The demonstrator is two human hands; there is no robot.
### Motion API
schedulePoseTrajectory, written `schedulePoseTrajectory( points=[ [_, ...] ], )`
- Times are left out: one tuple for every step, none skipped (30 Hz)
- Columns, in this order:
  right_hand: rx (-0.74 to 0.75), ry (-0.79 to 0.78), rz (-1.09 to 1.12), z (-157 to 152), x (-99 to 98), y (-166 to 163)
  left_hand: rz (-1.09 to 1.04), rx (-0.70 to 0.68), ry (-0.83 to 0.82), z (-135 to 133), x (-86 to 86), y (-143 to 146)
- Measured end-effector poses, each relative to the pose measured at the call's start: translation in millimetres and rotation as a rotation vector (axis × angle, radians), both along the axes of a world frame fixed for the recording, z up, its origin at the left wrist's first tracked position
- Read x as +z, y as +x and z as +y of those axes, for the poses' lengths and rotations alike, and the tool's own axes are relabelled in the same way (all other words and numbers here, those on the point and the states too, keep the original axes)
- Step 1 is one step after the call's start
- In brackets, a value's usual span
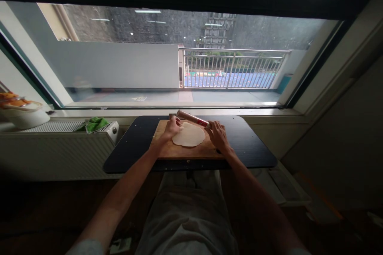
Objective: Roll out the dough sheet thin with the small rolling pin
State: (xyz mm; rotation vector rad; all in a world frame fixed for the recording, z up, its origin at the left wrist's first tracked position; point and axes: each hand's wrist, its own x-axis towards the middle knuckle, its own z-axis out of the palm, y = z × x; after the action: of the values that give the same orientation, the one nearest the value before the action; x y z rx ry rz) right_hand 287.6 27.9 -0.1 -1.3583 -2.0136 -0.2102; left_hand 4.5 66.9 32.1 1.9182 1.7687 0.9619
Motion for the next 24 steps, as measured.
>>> schedulePoseTrajectory(
  points=[
    [0.004, 0.000, -0.004, -1, 0.5, 0, -0.008, -0.012, -0.009, -1, -0.5, 1],
    [0.003, 0.001, -0.001, -1, 0.7, -1, 0.004, -0.037, -0.019, -2, -0.8, 1],
    [-0.001, 0.002, 0.008, -1, 0.7, -1, 0.033, -0.068, -0.021, -3, -0.9, 1],
    [-0.008, 0.004, 0.020, -1, 0.5, -1, 0.071, -0.100, -0.011, -5, -0.5, 1],
    [-0.016, 0.005, 0.034, -1, 0.1, -1, 0.112, -0.123, 0.010, -7, 0.6, 1],
    [-0.025, 0.007, 0.049, -1, -0.3, 0, 0.152, -0.133, 0.035, -9, 2.7, 2],
    [-0.035, 0.010, 0.064, 0, -0.7, 0, 0.192, -0.130, 0.055, -12, 6.0, 3],
    [-0.044, 0.014, 0.078, 0, -1.0, 0, 0.234, -0.122, 0.065, -15, 10.4, 5],
    [-0.052, 0.018, 0.094, 0, -1.1, 0, 0.276, -0.114, 0.067, -18, 15.9, 8],
    [-0.057, 0.023, 0.111, 0, -1.2, 1, 0.314, -0.111, 0.068, -22, 22.6, 11],
    [-0.060, 0.028, 0.128, 1, -1.2, 1, 0.345, -0.113, 0.076, -26, 30.1, 15],
    [-0.063, 0.033, 0.145, 1, -1.2, 2, 0.367, -0.125, 0.096, -30, 38.4, 18],
    [-0.066, 0.039, 0.161, 1, -1.2, 2, 0.378, -0.143, 0.125, -33, 47.2, 20],
    [-0.070, 0.044, 0.176, 1, -1.3, 2, 0.378, -0.162, 0.156, -37, 56.6, 22],
    [-0.077, 0.049, 0.190, 1, -1.5, 3, 0.369, -0.187, 0.188, -39, 66.4, 23],
    [-0.085, 0.051, 0.204, 1, -1.8, 3, 0.355, -0.218, 0.216, -40, 76.4, 23],
    [-0.095, 0.049, 0.219, 1, -2.1, 3, 0.336, -0.253, 0.243, -38, 86.5, 22],
    [-0.105, 0.046, 0.235, 1, -2.4, 3, 0.313, -0.293, 0.266, -35, 96.4, 20],
    [-0.115, 0.041, 0.250, 2, -2.8, 3, 0.284, -0.337, 0.283, -28, 105.5, 19],
    [-0.124, 0.037, 0.265, 2, -3.1, 4, 0.248, -0.386, 0.289, -20, 113.3, 17],
    [-0.132, 0.034, 0.278, 1, -3.3, 4, 0.204, -0.447, 0.278, -9, 119.1, 16],
    [-0.136, 0.034, 0.290, 1, -3.4, 4, 0.147, -0.507, 0.263, 3, 122.4, 15],
    [-0.135, 0.035, 0.300, 1, -3.4, 4, 0.103, -0.542, 0.243, 15, 122.6, 14],
    [-0.129, 0.036, 0.306, 1, -3.3, 4, 0.096, -0.545, 0.204, 26, 119.3, 14]
  ],
)
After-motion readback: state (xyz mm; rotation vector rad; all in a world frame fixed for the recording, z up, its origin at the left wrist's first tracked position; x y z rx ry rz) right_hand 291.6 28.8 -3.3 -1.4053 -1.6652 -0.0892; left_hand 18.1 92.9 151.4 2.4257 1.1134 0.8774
